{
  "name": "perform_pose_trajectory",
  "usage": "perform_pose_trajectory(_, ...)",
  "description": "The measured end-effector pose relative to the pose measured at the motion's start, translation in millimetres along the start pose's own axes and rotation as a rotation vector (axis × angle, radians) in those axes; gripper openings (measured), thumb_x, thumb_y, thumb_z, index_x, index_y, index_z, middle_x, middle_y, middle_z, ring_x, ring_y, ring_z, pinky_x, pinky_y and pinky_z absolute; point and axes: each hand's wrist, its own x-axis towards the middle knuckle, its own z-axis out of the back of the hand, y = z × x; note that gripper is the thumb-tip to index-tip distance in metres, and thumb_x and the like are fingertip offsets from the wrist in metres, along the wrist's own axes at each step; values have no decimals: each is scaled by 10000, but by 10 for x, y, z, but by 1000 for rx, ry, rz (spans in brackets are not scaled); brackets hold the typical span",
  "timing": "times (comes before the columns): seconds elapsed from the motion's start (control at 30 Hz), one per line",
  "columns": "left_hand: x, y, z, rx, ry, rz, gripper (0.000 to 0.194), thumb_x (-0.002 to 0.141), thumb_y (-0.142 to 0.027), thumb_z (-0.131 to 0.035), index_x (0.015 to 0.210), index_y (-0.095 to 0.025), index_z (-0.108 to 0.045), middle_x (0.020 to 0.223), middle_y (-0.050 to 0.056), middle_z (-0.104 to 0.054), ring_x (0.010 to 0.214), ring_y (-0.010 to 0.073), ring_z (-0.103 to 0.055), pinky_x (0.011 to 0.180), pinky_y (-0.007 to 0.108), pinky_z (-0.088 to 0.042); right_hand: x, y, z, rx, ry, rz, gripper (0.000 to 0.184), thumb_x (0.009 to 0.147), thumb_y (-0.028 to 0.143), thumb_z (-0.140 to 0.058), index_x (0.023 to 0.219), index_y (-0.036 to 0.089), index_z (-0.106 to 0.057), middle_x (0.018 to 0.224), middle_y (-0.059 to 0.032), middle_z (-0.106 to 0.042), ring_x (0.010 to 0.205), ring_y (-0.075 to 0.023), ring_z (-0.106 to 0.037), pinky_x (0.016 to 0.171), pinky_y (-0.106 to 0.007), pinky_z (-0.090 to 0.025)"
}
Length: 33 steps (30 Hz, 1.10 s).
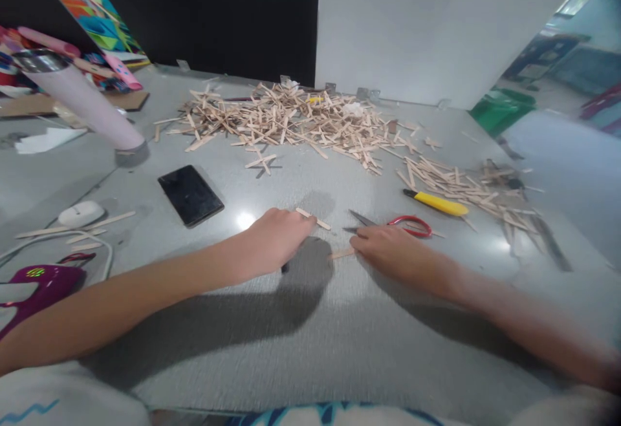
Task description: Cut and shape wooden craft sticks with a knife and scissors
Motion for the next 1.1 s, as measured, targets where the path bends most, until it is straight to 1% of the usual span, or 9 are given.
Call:
perform_pose_trajectory(0.1, -1, -126, -137, -46, -111, -121, 183, 1079, -105, -551, 1160, -124, -714, 1117, 150, -782, 983, 300, -780, 796, 381, -555, -7, -59, 38, -32, -19, -91, 180, 1094, 103, -583, 1026, 187, -726, 991, -84, -791, 781, -240, -747, 615, -346, -372)
perform_pose_trajectory(0.23, -3, -283, -393, -82, -293, -354, 261, 1023, -67, -609, 1258, -109, -713, 1288, 173, -760, 1213, 307, -721, 1081, 430, -526, -46, -106, 146, -62, 31, -235, 240, 1087, 88, -518, 1195, 179, -712, 918, -105, -799, 775, -281, -755, 618, -362, -375)
perform_pose_trajectory(0.37, 29, -330, -537, -82, -276, -418, 410, 931, -17, -683, 1324, -133, -701, 1336, 170, -763, 1234, 299, -715, 1115, 423, -484, -200, -279, 361, -3, -178, -304, 623, 960, -29, -437, 1511, 223, -582, 1392, -144, -735, 926, -258, -768, 747, -349, -500)
perform_pose_trajectory(0.43, 50, -322, -548, -102, -260, -425, 386, 905, -4, -693, 1262, -148, -725, 1252, 147, -786, 1171, 289, -728, 1082, 413, -491, -304, -450, 474, 5, -296, -378, 615, 987, 18, -414, 1541, 216, -590, 1526, -164, -653, 1037, -306, -766, 847, -406, -549)
perform_pose_trajectory(0.5, 66, -319, -539, -96, -258, -416, 353, 903, 6, -674, 1213, -149, -741, 1192, 136, -792, 1125, 286, -730, 1052, 411, -500, -389, -647, 537, 22, -361, -436, 458, 1058, 139, -431, 1433, 182, -690, 1448, -180, -697, 1121, -360, -750, 925, -455, -558)
perform_pose_trajectory(0.63, 63, -361, -521, -21, -244, -416, 282, 917, 2, -652, 1150, -119, -754, 1113, 140, -780, 1066, 296, -726, 1009, 423, -521, -415, -878, 427, 64, -189, -477, 312, 1085, 290, -546, 1279, 232, -784, 1169, -142, -811, 1077, -336, -760, 918, -414, -551)
perform_pose_trajectory(0.77, 24, -424, -536, 58, -263, -414, 247, 910, -3, -670, 1122, -100, -752, 1080, 151, -771, 1034, 311, -723, 965, 431, -544, -277, -700, 155, -14, 86, -444, 170, 1004, 300, -711, 1093, 188, -803, 1026, -138, -813, 925, -301, -779, 751, -344, -512)
perform_pose_trajectory(0.93, -39, -468, -642, 194, -363, -392, 227, 976, 8, -604, 1103, -74, -773, 1058, 154, -784, 992, 311, -737, 935, 434, -573, -129, -389, -2, -51, 131, -455, 166, 1013, 93, -611, 1033, 143, -768, 1024, -175, -822, 851, -282, -789, 659, -324, -458)
perform_pose_trajectory(1.1, -85, -454, -728, 224, -437, -397, 285, 987, 9, -579, 1181, -44, -781, 1099, 159, -791, 995, 306, -743, 931, 430, -597, -111, -361, 46, -62, 166, -468, 176, 1017, 69, -614, 1096, 117, -764, 1089, -201, -825, 933, -317, -809, 666, -328, -462)
